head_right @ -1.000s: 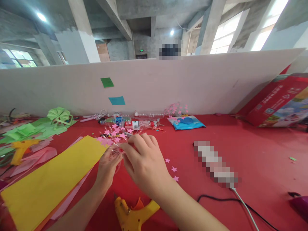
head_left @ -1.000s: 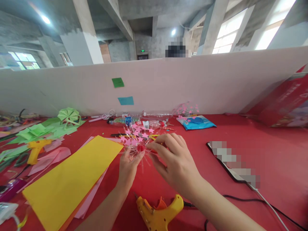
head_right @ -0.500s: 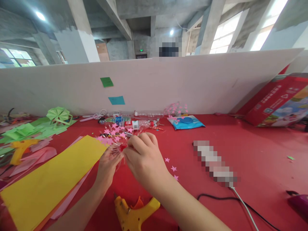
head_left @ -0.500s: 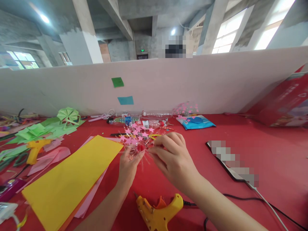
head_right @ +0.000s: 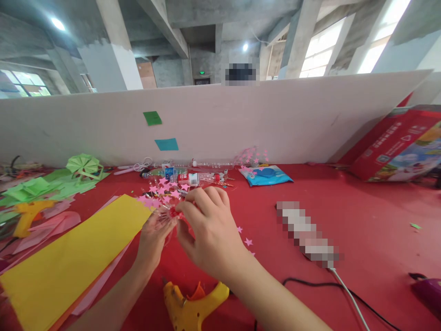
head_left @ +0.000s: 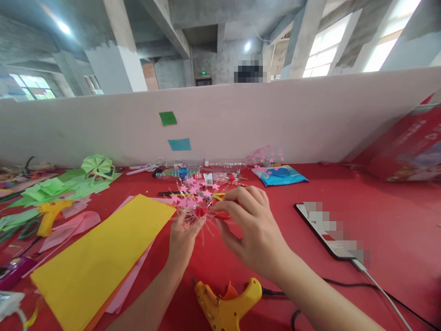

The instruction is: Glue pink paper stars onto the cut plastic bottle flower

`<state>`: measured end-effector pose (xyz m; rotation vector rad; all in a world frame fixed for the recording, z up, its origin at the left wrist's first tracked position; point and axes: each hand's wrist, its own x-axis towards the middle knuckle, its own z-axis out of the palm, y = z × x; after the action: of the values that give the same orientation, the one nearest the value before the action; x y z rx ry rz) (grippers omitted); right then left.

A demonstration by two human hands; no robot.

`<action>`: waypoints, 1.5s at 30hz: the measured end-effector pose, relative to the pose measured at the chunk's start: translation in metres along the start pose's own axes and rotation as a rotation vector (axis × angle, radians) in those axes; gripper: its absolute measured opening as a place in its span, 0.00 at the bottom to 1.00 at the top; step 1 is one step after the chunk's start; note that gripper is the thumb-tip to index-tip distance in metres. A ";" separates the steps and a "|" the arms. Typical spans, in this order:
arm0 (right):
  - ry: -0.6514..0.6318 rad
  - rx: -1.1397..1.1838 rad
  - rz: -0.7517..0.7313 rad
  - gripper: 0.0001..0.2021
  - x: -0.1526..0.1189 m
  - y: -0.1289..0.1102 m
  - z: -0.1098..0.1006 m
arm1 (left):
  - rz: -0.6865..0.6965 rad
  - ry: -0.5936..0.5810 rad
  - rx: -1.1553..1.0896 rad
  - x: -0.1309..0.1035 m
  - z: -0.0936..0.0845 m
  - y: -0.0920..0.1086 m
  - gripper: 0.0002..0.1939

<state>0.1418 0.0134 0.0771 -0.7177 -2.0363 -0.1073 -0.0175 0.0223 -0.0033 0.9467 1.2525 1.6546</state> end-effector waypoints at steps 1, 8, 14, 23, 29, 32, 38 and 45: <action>0.031 0.017 -0.001 0.08 0.000 -0.001 -0.001 | 0.006 -0.001 0.001 0.000 0.000 0.000 0.21; 0.036 0.044 -0.018 0.07 0.001 -0.006 -0.001 | 0.004 0.000 -0.003 -0.002 0.001 -0.007 0.17; 0.000 -0.004 0.000 0.08 -0.004 -0.003 0.009 | -0.018 -0.038 -0.029 -0.005 0.005 -0.007 0.18; 0.004 0.050 0.020 0.07 -0.006 -0.004 0.014 | -0.029 -0.015 -0.027 -0.007 0.006 -0.005 0.18; -0.015 0.061 0.029 0.08 -0.007 -0.003 0.015 | -0.033 -0.022 -0.050 -0.005 0.006 -0.004 0.19; -0.011 0.080 0.045 0.08 -0.007 -0.003 0.016 | -0.045 -0.001 -0.052 -0.005 0.007 -0.003 0.20; 0.036 0.073 0.072 0.07 -0.008 -0.004 0.017 | -0.069 0.005 -0.043 -0.006 0.008 -0.002 0.21; 0.007 0.078 0.040 0.06 -0.008 -0.005 0.017 | -0.039 -0.014 -0.048 -0.007 0.006 -0.004 0.21</action>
<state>0.1297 0.0117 0.0622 -0.7080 -2.0072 -0.0077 -0.0086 0.0187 -0.0067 0.8974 1.2096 1.6378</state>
